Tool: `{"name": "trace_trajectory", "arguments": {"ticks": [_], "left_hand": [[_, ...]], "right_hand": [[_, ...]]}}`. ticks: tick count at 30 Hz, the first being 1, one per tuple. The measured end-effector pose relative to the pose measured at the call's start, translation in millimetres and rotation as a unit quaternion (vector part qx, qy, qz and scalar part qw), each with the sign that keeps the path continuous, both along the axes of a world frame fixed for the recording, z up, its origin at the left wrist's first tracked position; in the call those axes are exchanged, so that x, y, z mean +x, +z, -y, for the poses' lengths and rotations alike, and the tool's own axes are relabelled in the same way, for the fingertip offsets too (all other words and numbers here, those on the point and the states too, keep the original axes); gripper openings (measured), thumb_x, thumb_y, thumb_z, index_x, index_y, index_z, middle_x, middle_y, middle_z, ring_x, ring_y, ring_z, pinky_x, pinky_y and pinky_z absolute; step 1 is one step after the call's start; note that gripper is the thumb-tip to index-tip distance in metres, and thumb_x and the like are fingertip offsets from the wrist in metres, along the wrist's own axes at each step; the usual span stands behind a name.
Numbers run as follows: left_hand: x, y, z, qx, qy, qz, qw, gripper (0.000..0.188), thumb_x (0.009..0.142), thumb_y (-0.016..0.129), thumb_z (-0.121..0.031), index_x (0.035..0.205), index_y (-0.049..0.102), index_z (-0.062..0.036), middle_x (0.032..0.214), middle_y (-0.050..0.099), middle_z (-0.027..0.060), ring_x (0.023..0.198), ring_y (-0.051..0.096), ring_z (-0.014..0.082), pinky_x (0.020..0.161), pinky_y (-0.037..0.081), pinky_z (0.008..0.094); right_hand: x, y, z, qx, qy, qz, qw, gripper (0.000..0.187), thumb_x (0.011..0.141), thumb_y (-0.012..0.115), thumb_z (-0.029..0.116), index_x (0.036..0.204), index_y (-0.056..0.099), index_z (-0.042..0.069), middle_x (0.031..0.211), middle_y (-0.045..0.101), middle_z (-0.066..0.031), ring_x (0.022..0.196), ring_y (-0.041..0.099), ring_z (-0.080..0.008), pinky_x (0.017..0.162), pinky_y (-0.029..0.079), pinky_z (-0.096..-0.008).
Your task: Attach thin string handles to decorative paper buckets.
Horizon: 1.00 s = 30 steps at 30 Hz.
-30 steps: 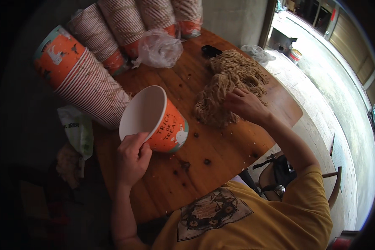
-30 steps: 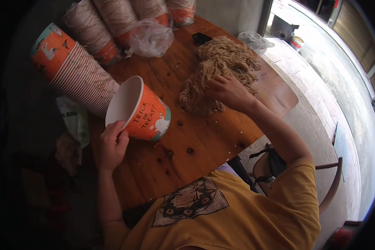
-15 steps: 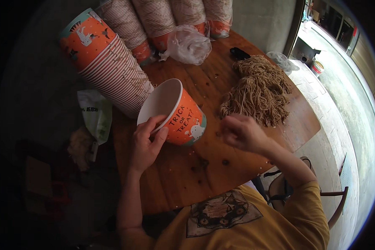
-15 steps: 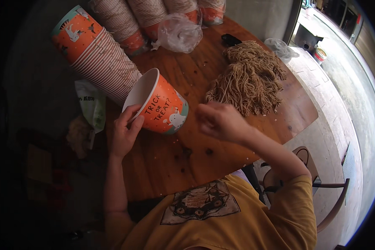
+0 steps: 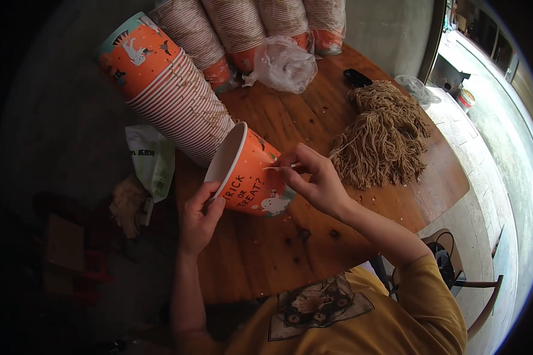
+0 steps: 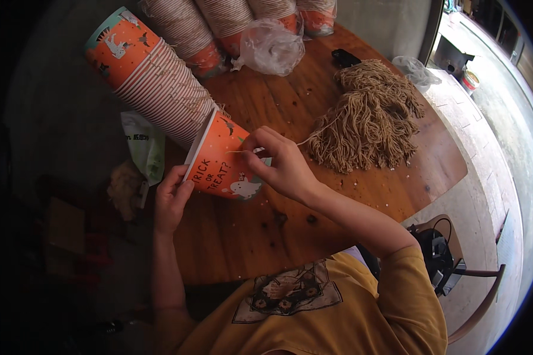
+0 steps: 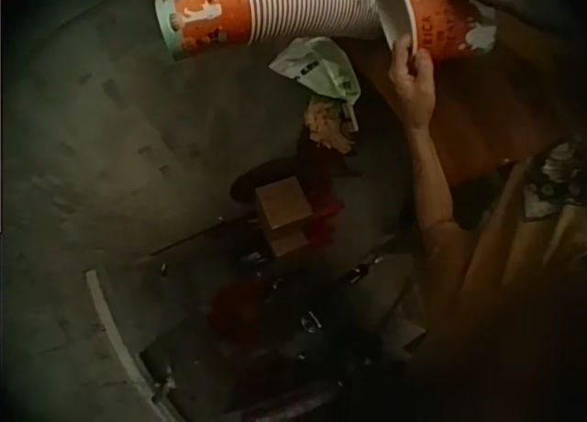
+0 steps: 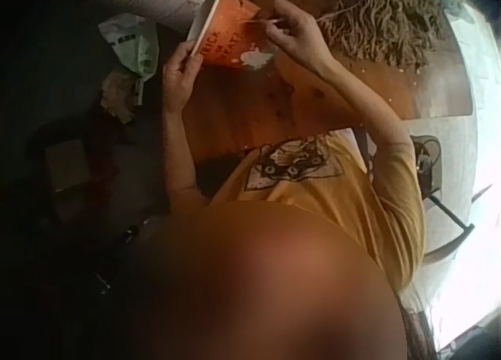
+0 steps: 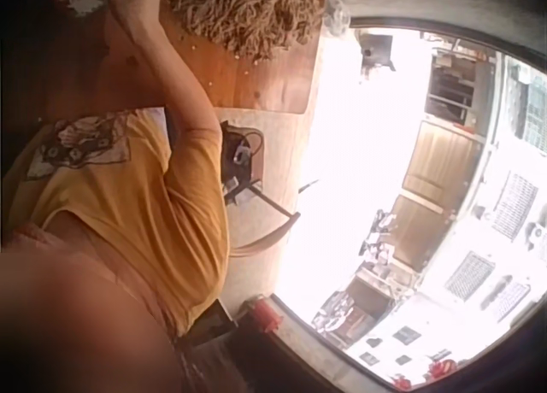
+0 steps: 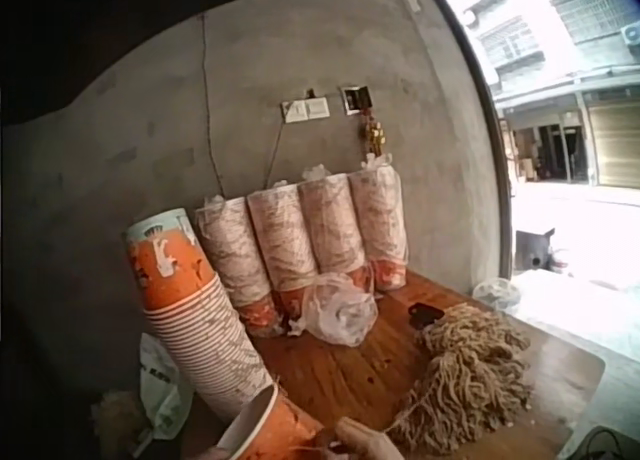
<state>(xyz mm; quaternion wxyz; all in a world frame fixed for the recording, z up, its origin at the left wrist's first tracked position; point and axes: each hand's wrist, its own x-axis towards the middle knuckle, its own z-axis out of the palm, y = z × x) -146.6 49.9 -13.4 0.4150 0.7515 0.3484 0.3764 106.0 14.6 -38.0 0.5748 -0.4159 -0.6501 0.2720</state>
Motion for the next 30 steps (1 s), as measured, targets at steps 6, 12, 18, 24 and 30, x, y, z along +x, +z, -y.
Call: {"name": "trace_trajectory", "arguments": {"ticks": [6, 12, 18, 24, 30], "left_hand": [[-12, -1, -4, -0.029, -0.020, -0.001, 0.999, 0.022, 0.090, 0.048, -0.003, 0.111, 0.056, -0.0010, 0.082, 0.051, -0.0060, 0.073, 0.042, 0.0015, 0.065, 0.036, 0.0182], [4, 7, -11, -0.044, -0.051, 0.050, 0.996, 0.039, 0.083, 0.042, 0.006, 0.122, 0.047, 0.0001, 0.113, 0.054, 0.0052, 0.107, 0.050, 0.0112, 0.092, 0.038, 0.0244], [5, -13, -47, -0.016, -0.028, 0.015, 0.999, 0.037, 0.082, 0.041, 0.007, 0.116, 0.051, -0.0008, 0.105, 0.057, 0.0024, 0.094, 0.053, 0.0077, 0.081, 0.042, 0.0213], [22, 0, -43, 0.003, -0.030, -0.011, 0.999, 0.019, 0.091, 0.048, -0.001, 0.109, 0.054, -0.0002, 0.091, 0.057, -0.0022, 0.082, 0.049, 0.0037, 0.075, 0.041, 0.0191], [41, 26, -15, -0.072, -0.061, 0.040, 0.995, 0.028, 0.092, 0.045, 0.000, 0.118, 0.052, 0.0008, 0.102, 0.060, 0.0004, 0.092, 0.052, 0.0043, 0.082, 0.042, 0.0202]], "right_hand": [[-6, 3, 2, -0.025, 0.049, -0.054, 0.997, 0.007, 0.087, 0.057, 0.006, 0.091, 0.054, 0.001, 0.096, 0.063, -0.0092, 0.089, 0.064, -0.0188, 0.076, 0.053, -0.0308], [-1, -4, -7, -0.048, 0.032, -0.037, 0.998, 0.009, 0.088, 0.057, 0.007, 0.091, 0.053, -0.001, 0.109, 0.065, -0.0131, 0.095, 0.065, -0.0211, 0.080, 0.053, -0.0333], [21, -15, -32, -0.096, 0.026, -0.128, 0.987, 0.014, 0.091, 0.054, 0.010, 0.084, 0.048, -0.001, 0.114, 0.063, -0.0116, 0.092, 0.063, -0.0147, 0.077, 0.051, -0.0292], [21, -7, -27, -0.079, -0.040, -0.108, 0.990, 0.012, 0.091, 0.054, 0.010, 0.086, 0.049, 0.000, 0.112, 0.063, -0.0104, 0.088, 0.064, -0.0149, 0.075, 0.052, -0.0290], [0, 11, 3, 0.075, -0.068, 0.046, 0.994, 0.009, 0.083, 0.060, 0.007, 0.088, 0.054, 0.002, 0.111, 0.063, -0.0108, 0.102, 0.059, -0.0280, 0.087, 0.047, -0.0354]]}}
